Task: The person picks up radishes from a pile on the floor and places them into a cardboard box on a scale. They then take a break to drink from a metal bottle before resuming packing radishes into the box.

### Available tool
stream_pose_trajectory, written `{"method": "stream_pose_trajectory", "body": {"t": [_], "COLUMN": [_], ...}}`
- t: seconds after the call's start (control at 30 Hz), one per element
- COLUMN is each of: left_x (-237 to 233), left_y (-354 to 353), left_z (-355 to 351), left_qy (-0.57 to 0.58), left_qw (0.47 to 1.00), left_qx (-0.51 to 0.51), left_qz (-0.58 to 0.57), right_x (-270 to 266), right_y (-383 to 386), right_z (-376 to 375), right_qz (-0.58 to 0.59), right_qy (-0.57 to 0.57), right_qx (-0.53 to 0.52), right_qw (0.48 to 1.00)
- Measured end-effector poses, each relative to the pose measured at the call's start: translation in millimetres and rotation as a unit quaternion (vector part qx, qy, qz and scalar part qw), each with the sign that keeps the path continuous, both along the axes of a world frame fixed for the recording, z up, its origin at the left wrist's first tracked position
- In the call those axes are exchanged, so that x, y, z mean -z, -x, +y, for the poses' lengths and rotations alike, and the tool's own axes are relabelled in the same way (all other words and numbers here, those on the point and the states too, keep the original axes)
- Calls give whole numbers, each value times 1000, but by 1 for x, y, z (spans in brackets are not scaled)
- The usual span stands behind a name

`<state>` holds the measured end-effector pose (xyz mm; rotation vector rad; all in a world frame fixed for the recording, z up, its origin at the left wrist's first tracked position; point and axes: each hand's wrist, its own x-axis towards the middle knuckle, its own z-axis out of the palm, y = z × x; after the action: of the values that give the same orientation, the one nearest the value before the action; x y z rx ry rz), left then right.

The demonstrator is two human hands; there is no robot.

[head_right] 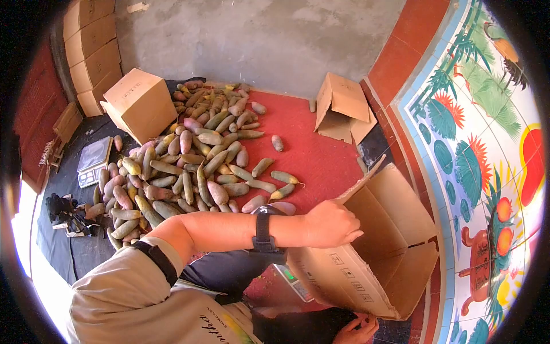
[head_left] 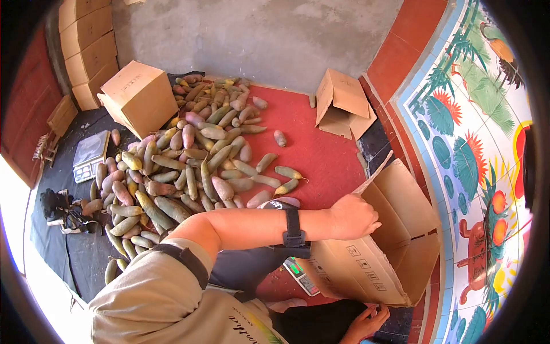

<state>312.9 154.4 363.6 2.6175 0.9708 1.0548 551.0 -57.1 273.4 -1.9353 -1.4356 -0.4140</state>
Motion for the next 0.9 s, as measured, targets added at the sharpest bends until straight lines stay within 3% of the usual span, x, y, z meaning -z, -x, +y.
{"method": "stream_pose_trajectory", "body": {"t": [0.07, 0.23, 0.37, 0.47, 0.73, 0.9], "left_x": [4, 5, 3, 5, 40, 106], "left_y": [-1, -1, 11, 24, 97, 162], "left_z": [0, -2, -11, -20, -29, -20], "left_qy": [-30, -100, -69, -122, -62, -18], "left_qw": [999, 992, 991, 974, 984, 968], "left_qx": [-1, 46, 69, 58, -90, -218], "left_qz": [-22, -69, -87, -181, -142, -121], "right_x": [-13, -16, -14, -20, -18, 2], "right_y": [8, 10, 10, 15, 13, -7], "right_z": [0, -1, 0, 1, 3, 1], "right_qz": [-113, -80, -79, -80, -83, -107], "right_qy": [-27, -3, -14, -12, -11, -9], "right_qx": [12, 20, 12, 18, 20, -15], "right_qw": [993, 997, 997, 997, 996, 994]}}
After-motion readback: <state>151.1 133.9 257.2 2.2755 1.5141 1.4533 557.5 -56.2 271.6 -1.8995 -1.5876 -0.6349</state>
